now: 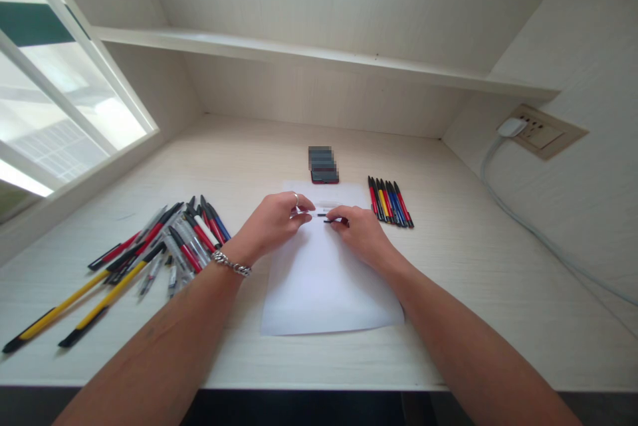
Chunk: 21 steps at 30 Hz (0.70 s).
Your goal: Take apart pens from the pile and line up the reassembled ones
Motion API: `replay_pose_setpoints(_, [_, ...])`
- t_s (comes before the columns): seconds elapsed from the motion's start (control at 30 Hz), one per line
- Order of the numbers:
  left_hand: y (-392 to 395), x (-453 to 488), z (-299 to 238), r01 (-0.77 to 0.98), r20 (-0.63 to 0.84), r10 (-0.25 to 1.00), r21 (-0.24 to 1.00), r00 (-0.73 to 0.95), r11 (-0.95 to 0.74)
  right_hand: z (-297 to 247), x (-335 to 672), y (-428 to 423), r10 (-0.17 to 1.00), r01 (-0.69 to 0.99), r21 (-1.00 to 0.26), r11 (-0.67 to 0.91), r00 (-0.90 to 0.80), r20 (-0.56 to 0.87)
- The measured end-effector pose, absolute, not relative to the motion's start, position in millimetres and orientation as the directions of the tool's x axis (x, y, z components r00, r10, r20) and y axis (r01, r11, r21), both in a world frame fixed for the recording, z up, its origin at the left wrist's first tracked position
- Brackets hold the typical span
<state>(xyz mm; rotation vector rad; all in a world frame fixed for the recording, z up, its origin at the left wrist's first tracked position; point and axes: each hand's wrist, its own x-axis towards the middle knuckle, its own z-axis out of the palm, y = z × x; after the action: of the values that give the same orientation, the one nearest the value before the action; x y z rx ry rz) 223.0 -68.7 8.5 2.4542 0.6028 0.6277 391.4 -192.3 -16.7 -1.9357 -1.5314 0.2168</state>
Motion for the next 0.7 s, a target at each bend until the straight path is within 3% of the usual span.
replay_pose_setpoints(0.13, [-68, 223, 10, 0.271, 0.318, 0.505, 0.558, 0.803, -0.784, -14, 390, -192, 0.905, 0.791, -0.605, -0.088, 0.317, 0.284])
replay_pose_setpoints(0.27, [-69, 222, 15, 0.227, 0.380, 0.446, 0.499, 0.810, -0.837, -7, 387, -190, 0.839, 0.635, -0.772, -0.029, 0.435, 0.327])
replay_pose_setpoints(0.4, [-78, 225, 25, 0.193, 0.402, 0.401, 0.466, 0.823, -0.863, 0, 381, -188, 0.882, 0.167, -0.985, -0.040, 0.469, 0.043])
replay_pose_setpoints(0.5, [-85, 228, 31, 0.150, 0.391, 0.350, 0.458, 0.851, -0.876, 3, 376, -189, 0.914, -0.177, -0.979, -0.104, 0.370, -0.164])
replay_pose_setpoints(0.7, [-89, 232, 33, 0.135, 0.344, 0.358, 0.530, 0.868, -0.837, 7, 370, -192, 0.948, -0.372, -0.919, -0.127, 0.227, -0.223])
